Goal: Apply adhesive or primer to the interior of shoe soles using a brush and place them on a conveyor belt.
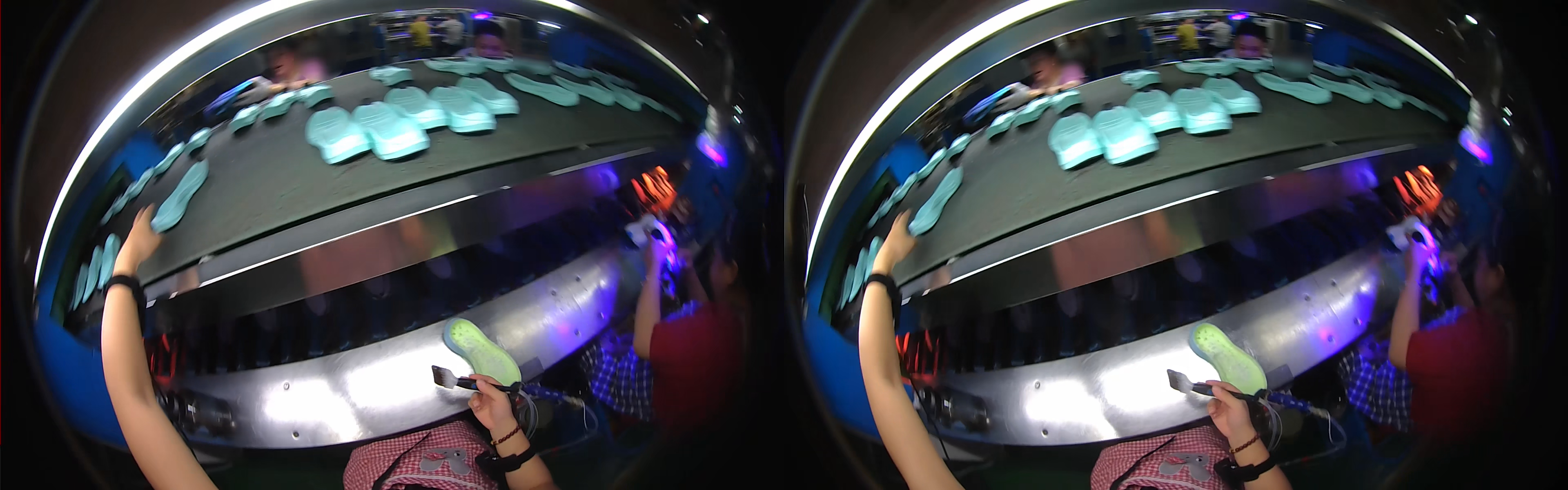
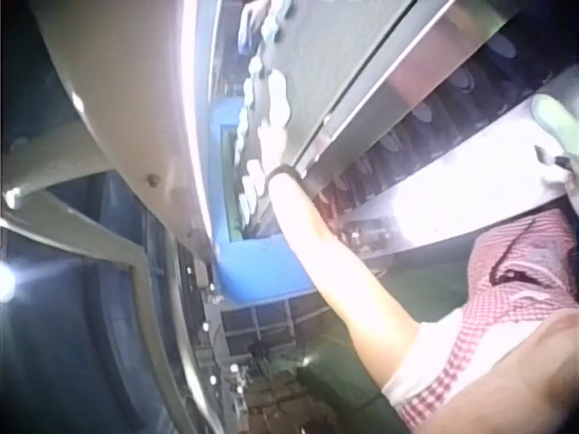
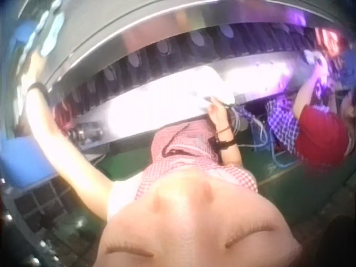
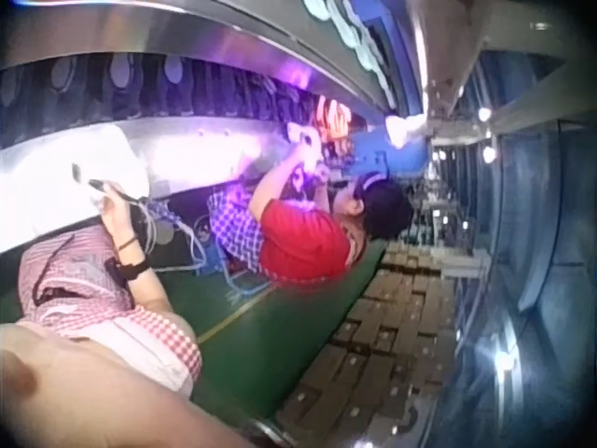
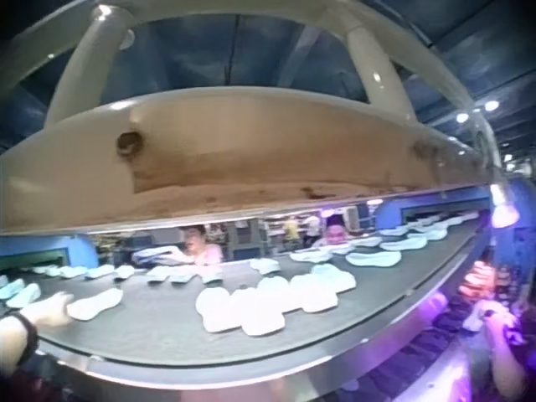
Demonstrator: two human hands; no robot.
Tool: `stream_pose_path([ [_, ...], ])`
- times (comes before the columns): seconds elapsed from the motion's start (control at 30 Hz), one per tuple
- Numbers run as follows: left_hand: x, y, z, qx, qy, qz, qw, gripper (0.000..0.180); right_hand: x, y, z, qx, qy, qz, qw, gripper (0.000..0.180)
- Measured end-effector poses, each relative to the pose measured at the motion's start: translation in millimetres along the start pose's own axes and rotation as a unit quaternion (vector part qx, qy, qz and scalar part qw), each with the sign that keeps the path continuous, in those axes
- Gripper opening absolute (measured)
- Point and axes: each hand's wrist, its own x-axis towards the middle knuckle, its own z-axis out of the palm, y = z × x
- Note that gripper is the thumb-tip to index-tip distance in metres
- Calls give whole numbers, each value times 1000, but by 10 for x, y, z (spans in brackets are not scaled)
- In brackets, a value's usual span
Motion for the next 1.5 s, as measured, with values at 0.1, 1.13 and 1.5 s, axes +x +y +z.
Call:
stream_pose_path([
  [0.1, -45, -105, 88, -6, 9, -14, 1000, 73, -22, 21, 135, 11, -12, 28, 999, 18],
  [1.13, -1723, 695, 273, -715, 348, -141, 590, 40, -7, -105, 103, 7, -29, -38, 999, 21],
  [1.5, -2707, 952, 572, -894, 73, -159, 414, 52, 81, -40, 41, 36, -9, -22, 999, 19],
])
